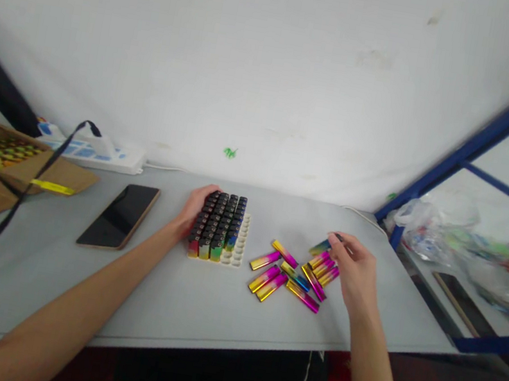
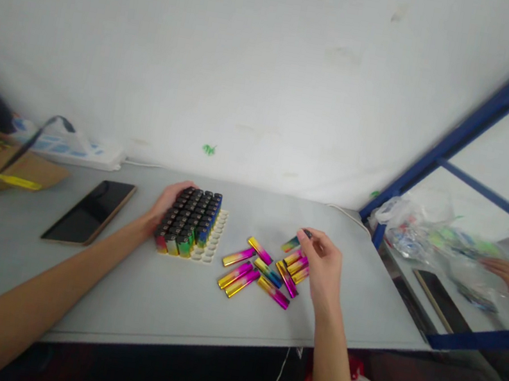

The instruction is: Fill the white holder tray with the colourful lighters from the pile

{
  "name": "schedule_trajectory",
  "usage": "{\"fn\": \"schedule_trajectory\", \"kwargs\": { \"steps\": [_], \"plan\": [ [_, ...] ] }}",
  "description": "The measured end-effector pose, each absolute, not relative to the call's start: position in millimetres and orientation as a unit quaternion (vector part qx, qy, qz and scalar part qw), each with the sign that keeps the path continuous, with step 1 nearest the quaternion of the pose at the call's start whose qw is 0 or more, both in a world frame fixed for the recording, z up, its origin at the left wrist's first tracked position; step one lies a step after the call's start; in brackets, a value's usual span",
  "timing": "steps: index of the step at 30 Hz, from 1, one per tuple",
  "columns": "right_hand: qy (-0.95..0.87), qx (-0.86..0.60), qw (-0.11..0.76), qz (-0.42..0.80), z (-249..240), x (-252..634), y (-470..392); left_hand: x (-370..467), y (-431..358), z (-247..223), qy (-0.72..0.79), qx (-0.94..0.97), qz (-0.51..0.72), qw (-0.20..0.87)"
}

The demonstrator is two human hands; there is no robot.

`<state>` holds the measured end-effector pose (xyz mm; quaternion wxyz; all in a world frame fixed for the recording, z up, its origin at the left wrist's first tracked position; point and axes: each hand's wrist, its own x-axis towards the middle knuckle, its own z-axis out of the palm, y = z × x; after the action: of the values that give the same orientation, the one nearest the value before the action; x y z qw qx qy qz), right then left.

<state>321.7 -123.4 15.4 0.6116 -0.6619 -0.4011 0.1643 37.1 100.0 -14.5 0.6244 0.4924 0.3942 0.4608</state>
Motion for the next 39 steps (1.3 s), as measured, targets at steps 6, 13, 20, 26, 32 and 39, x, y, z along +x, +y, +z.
{"fn": "schedule_trajectory", "kwargs": {
  "steps": [6,13,20,26,32,39],
  "plan": [
    [-0.475,-0.509,0.619,0.365,43.6,273.8,-57.6,36.2,100.5,-13.4,0.394,0.502,0.457,0.619],
    [-0.518,-0.513,0.554,0.402,15.6,240.4,-22.7,35.5,102.0,-16.5,0.403,0.507,0.456,0.610],
    [-0.543,-0.575,0.523,0.318,1.1,228.6,-32.7,34.4,103.9,-17.9,0.420,0.508,0.439,0.611],
    [-0.524,-0.632,0.486,0.299,-0.4,223.4,-36.6,35.3,101.6,-11.2,0.429,0.510,0.433,0.607],
    [-0.546,-0.628,0.490,0.260,-3.6,221.8,-36.8,35.1,100.7,-9.6,0.425,0.517,0.446,0.594],
    [-0.549,-0.624,0.491,0.259,-4.9,222.2,-36.5,34.8,101.7,-10.9,0.424,0.515,0.452,0.592]
  ]
}}
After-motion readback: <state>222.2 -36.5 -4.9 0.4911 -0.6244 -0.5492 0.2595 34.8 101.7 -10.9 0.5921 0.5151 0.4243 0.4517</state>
